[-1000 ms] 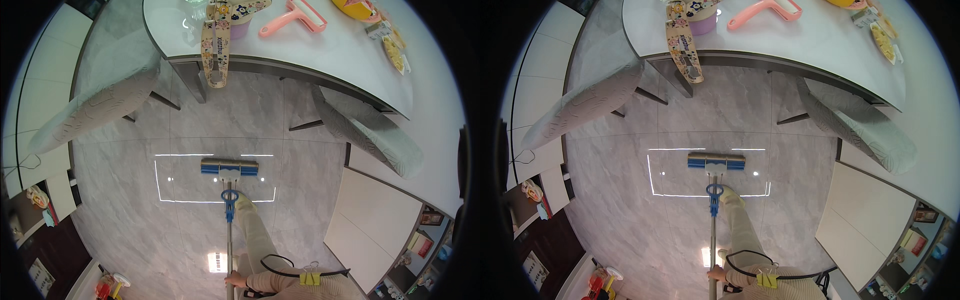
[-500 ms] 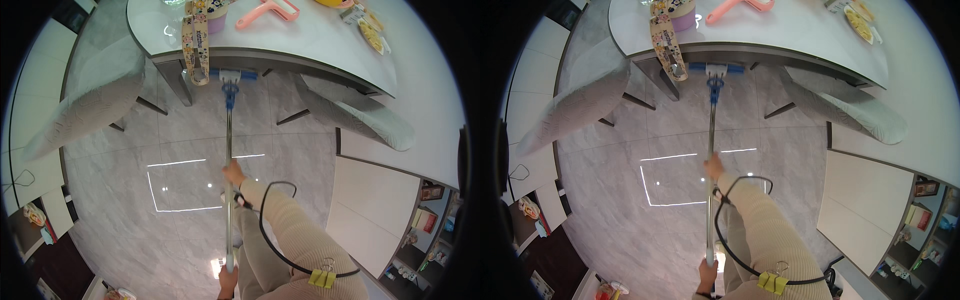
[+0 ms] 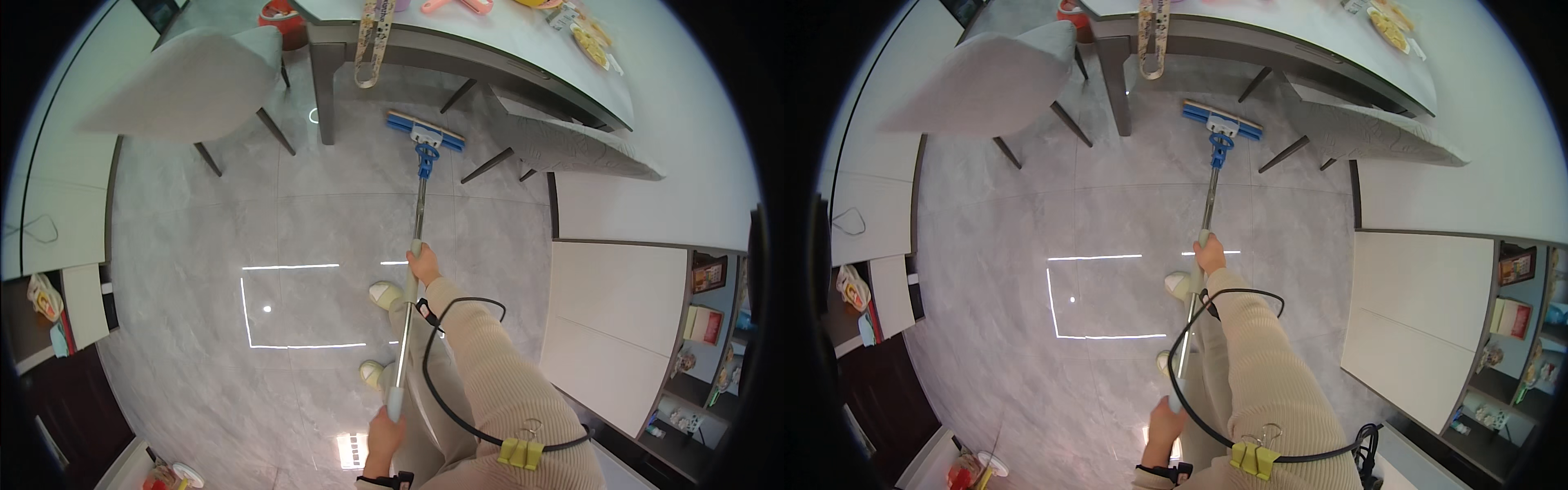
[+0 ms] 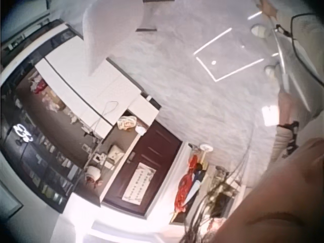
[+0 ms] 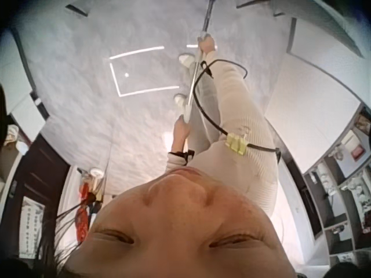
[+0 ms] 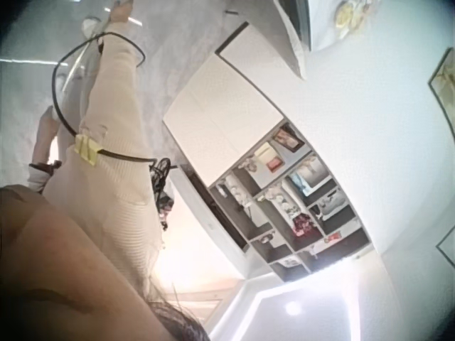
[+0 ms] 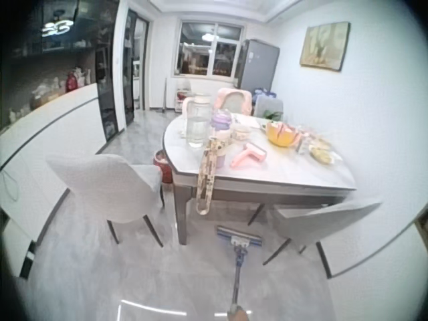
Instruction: The person mops the tiled floor in the dining area using a flat mop, moving chairs to reach under the table. They then rinse the mop head in the bathroom sink and resume mopping the dining area.
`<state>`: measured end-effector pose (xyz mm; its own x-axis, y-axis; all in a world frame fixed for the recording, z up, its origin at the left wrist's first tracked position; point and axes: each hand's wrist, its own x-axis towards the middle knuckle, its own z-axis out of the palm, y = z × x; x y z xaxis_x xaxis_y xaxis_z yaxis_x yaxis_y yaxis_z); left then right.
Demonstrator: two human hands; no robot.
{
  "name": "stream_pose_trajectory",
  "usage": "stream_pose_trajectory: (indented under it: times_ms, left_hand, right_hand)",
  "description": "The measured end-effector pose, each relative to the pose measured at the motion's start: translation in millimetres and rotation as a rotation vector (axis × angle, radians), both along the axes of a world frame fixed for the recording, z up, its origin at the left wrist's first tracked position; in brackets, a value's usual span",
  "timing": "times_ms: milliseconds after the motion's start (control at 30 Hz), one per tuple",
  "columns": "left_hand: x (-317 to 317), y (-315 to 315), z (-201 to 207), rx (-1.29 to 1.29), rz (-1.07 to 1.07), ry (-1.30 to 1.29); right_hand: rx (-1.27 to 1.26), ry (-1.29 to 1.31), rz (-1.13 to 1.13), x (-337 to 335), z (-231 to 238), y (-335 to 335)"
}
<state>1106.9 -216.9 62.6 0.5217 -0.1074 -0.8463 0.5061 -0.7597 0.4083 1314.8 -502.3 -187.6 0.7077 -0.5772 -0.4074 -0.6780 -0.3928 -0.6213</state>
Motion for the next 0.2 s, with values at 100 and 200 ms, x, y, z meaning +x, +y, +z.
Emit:
stream_pose_trajectory:
  times_ms: [100, 200]
  left_hand:
    - [-32.7, 59.3, 9.8, 0.074, -0.041, -0.115]
    - [-81.6, 96.0, 34.4, 0.149, -0.092, -0.095]
  right_hand:
    - [-0.008, 0.031, 0.016, -37.3, -10.2, 47.4]
    - [0.095, -0.058, 0.054, -121.2, -14.2, 121.8]
